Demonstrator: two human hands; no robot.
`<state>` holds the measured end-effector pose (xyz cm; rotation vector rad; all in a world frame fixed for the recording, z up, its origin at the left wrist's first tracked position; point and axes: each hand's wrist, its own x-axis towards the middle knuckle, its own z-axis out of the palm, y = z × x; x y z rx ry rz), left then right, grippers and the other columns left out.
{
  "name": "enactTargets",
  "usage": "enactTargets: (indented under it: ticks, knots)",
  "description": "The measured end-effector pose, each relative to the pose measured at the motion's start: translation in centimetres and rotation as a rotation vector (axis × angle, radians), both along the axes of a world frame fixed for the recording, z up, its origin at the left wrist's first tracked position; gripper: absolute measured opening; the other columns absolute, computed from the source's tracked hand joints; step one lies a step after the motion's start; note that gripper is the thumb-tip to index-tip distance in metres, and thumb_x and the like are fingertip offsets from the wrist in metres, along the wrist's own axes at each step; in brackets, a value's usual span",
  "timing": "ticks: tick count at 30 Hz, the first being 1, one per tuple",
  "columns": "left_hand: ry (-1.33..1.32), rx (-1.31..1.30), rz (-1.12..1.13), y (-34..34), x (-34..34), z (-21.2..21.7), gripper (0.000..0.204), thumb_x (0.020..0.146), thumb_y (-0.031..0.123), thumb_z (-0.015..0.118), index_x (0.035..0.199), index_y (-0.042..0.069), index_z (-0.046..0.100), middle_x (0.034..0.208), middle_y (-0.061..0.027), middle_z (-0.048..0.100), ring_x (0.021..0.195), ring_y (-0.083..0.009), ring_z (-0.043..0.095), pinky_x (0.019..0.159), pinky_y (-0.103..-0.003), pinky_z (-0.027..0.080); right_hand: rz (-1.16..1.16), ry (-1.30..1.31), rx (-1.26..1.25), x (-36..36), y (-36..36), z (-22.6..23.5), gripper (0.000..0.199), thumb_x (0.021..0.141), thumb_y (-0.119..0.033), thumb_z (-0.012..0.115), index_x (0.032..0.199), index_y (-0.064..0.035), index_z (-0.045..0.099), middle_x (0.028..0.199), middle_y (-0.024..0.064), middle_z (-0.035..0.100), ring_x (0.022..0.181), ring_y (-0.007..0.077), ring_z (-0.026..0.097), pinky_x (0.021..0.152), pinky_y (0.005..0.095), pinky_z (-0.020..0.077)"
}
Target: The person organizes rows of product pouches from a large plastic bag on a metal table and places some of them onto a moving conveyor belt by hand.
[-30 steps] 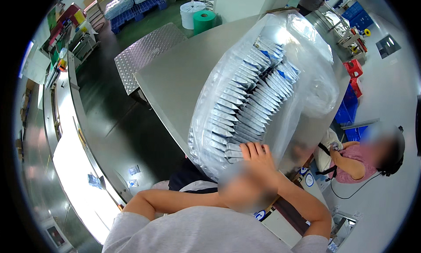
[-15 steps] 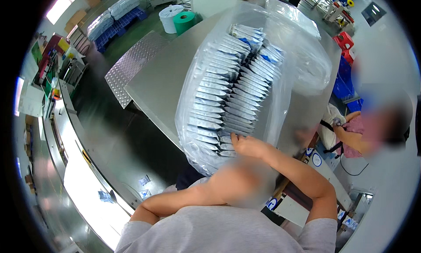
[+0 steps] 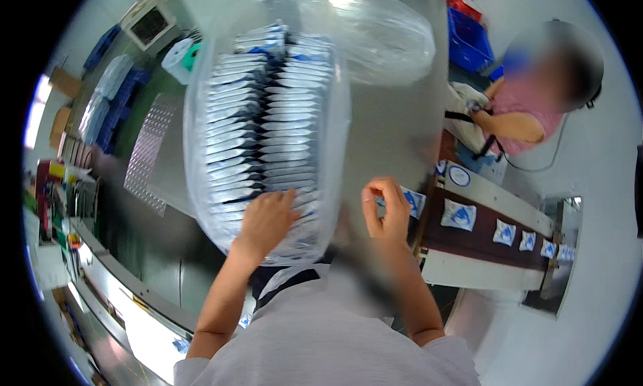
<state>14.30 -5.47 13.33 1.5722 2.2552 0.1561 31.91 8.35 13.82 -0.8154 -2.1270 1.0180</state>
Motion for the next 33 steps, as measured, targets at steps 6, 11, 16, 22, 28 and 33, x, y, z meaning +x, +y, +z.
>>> enactTargets:
  ticks: [6,11,16,22,28,33]
  knots:
    - [-0.015,0.009,-0.083,1.9,1.1,1.5,0.058,0.067,0.023,0.074,0.114,0.0,0.05,0.106,-0.0175,0.059,0.104,-0.0339,0.054,0.086,-0.042,0.044,0.148,-0.795,-0.174,11.7,-3.3,-19.9,0.025,0.082,-0.025,0.062,0.09,-0.0013,0.06,0.083,0.0156,0.061,0.082,0.0334,0.061,0.076,0.0419,0.0488]
    - [-0.012,-0.082,-0.084,1.2,0.8,1.2,0.067,0.061,0.017,0.076,0.119,0.001,0.046,0.103,-0.0188,0.06,0.1,-0.0365,0.055,0.084,-0.043,0.044,0.139,-0.961,-0.122,14.6,-8.6,-26.5,0.038,0.081,-0.034,0.063,0.101,-0.0011,0.058,0.105,0.0178,0.057,0.102,0.0346,0.054,0.084,0.045,0.0478]
    - [0.025,-0.088,-0.072,1.7,1.0,1.1,0.074,0.059,0.016,0.077,0.123,0.0,0.045,0.106,-0.0186,0.059,0.098,-0.0386,0.055,0.083,-0.043,0.044,0.101,-0.983,-0.113,13.7,-8.4,-26.4,0.043,0.079,-0.035,0.065,0.102,0.0011,0.057,0.106,0.02,0.056,0.104,0.0352,0.053,0.086,0.0459,0.0473]
    - [0.033,-0.129,-0.056,2.1,1.8,1.6,0.078,0.058,0.016,0.08,0.124,-0.004,0.045,0.114,-0.0184,0.057,0.105,-0.0356,0.054,0.086,-0.041,0.044,0.233,-0.939,-0.202,14.5,-6.7,-28.9,0.036,0.08,-0.031,0.064,0.097,0.0005,0.061,0.098,0.02,0.061,0.095,0.0357,0.058,0.084,0.0445,0.0474]
    - [0.021,-0.084,-0.039,1.3,1.5,1.2,0.074,0.058,0.01,0.08,0.122,-0.003,0.046,0.111,-0.0192,0.057,0.104,-0.0365,0.054,0.086,-0.041,0.044,0.012,-0.583,-0.307,20.5,10.3,-18.6,0.026,0.083,-0.026,0.057,0.091,-0.0021,0.063,0.092,0.0174,0.062,0.09,0.0337,0.058,0.079,0.0425,0.0462]
    - [0.007,-0.094,-0.054,1.7,1.5,1.2,0.072,0.059,0.009,0.079,0.122,-0.003,0.046,0.114,-0.0194,0.056,0.108,-0.0363,0.053,0.089,-0.041,0.044,-0.18,-1.07,0.169,33.3,23.1,-15.6,0.033,0.082,-0.003,0.049,0.112,-0.0109,0.059,0.118,0.0083,0.058,0.11,0.0322,0.052,0.09,0.0463,0.0438]
